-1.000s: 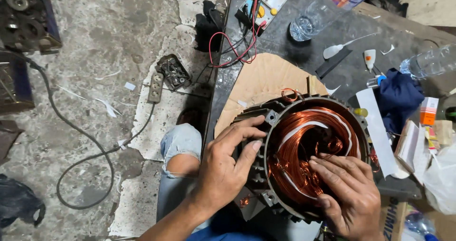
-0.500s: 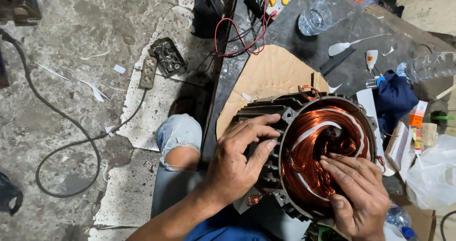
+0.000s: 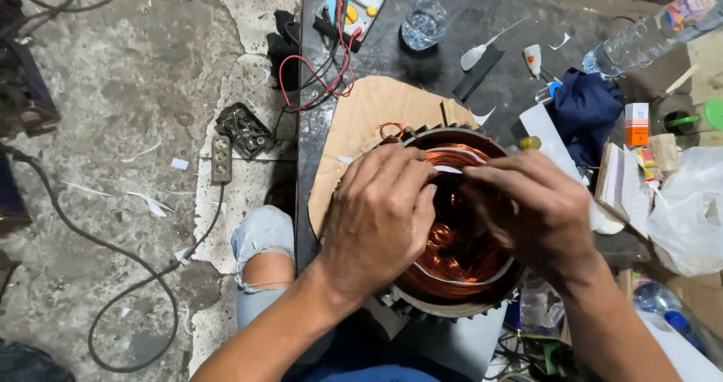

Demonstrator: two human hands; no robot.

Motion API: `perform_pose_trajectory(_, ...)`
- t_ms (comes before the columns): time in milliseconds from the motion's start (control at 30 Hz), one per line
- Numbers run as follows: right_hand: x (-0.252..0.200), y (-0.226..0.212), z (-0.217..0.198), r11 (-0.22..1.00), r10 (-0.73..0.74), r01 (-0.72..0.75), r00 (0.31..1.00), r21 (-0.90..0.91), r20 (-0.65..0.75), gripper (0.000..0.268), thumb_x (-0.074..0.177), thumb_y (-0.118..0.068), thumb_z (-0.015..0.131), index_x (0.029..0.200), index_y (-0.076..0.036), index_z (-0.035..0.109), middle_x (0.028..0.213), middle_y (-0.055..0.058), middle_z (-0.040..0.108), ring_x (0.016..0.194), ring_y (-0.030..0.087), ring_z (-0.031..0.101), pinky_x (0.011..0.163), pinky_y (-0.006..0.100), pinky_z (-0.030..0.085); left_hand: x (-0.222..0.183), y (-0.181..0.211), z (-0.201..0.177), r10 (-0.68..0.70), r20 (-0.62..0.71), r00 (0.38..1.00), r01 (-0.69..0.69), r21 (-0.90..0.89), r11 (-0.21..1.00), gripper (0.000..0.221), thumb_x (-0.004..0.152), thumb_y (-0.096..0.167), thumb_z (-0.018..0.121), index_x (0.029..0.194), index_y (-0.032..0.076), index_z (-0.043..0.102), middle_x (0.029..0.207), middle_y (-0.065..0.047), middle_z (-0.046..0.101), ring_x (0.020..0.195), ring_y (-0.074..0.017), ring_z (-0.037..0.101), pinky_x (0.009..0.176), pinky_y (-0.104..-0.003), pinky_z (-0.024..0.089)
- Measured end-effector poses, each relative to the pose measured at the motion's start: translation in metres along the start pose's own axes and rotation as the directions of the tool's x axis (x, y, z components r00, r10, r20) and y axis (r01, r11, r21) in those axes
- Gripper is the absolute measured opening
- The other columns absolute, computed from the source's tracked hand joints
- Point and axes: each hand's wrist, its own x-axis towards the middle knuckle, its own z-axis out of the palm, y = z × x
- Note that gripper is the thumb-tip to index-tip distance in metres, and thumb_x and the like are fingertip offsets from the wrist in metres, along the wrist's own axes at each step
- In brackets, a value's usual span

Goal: Repairing an electric motor by organizing and securing the copper windings using insulation strips and tools.

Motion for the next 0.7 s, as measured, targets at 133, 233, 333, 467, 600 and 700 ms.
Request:
perform_pose_trajectory(133, 0.02, 0.012, 0.011, 0.966, -0.206, 0.22, 0.972, -0.133, 0.112, 0.017, 0.099, -0.008, 0.07, 0.113, 0.002, 0.069, 0.102, 0.016, 0.068, 0.08, 0.03, 0.06, 0.077, 0.04, 0.055, 0.011, 0.001, 0.002, -0.003, 0.05, 0.999, 0.0, 0.049, 0.999, 0.008, 0.087, 0.001, 0.062, 0.087, 0.006, 0.055, 0.086, -0.016, 0.063, 0.087, -0.0382, 0.059, 0.079, -0.048, 0.048)
perform_pose_trajectory(233, 0.027, 0.016, 0.013, 0.916, -0.315, 0.338, 0.939, -0.215, 0.134, 0.012, 0.103, -0.004, 0.056, 0.095, 0.001, 0.063, 0.083, 0.013, 0.058, 0.07, 0.028, 0.054, 0.065, 0.039, 0.051, 0.017, 0.0, 0.004, -0.022, 0.095, 0.995, 0.011, 0.114, 0.993, 0.01, 0.085, 0.004, 0.07, 0.083, 0.003, 0.061, 0.084, -0.016, 0.066, 0.087, -0.0365, 0.06, 0.077, -0.048, 0.05)
perform_pose_trajectory(333, 0.026, 0.023, 0.014, 0.894, -0.382, 0.406, 0.912, -0.191, 0.151, 0.018, 0.108, -0.008, 0.047, 0.098, 0.002, 0.059, 0.083, 0.013, 0.055, 0.067, 0.027, 0.048, 0.058, 0.04, 0.046, 0.019, 0.004, 0.007, -0.025, 0.147, 0.989, -0.005, 0.197, 0.98, 0.005, 0.086, 0.007, 0.07, 0.084, 0.003, 0.067, 0.083, -0.015, 0.067, 0.085, -0.0365, 0.06, 0.076, -0.048, 0.05)
perform_pose_trajectory(467, 0.029, 0.032, 0.013, 0.878, -0.43, 0.454, 0.888, -0.155, 0.166, 0.02, 0.107, -0.004, 0.045, 0.092, 0.0, 0.057, 0.083, 0.013, 0.054, 0.071, 0.027, 0.049, 0.061, 0.04, 0.047, 0.022, 0.007, 0.013, 0.034, 0.185, 0.982, -0.088, 0.29, 0.953, 0.004, 0.086, 0.003, 0.067, 0.085, 0.004, 0.064, 0.087, -0.015, 0.064, 0.086, -0.0361, 0.058, 0.077, -0.048, 0.05)
perform_pose_trajectory(600, 0.032, 0.034, 0.017, 0.836, -0.457, 0.502, 0.861, -0.221, 0.223, 0.029, 0.103, 0.002, 0.041, 0.076, -0.008, 0.047, 0.073, 0.01, 0.047, 0.065, 0.025, 0.044, 0.063, 0.039, 0.043, 0.021, 0.006, 0.019, 0.065, 0.228, 0.972, -0.132, 0.29, 0.948, 0.011, 0.084, -0.004, 0.063, 0.083, 0.005, 0.056, 0.084, -0.015, 0.06, 0.089, -0.0366, 0.058, 0.08, -0.048, 0.05)
perform_pose_trajectory(700, 0.029, 0.04, 0.021, 0.851, -0.451, 0.482, 0.874, -0.207, 0.178, 0.023, 0.102, -0.001, 0.046, 0.08, -0.007, 0.052, 0.075, 0.011, 0.05, 0.067, 0.027, 0.048, 0.064, 0.04, 0.048, 0.024, 0.006, 0.02, 0.034, 0.243, 0.97, -0.101, 0.268, 0.958, 0.011, 0.087, -0.002, 0.063, 0.081, 0.003, 0.055, 0.084, -0.015, 0.06, 0.084, -0.0361, 0.059, 0.072, -0.048, 0.05)
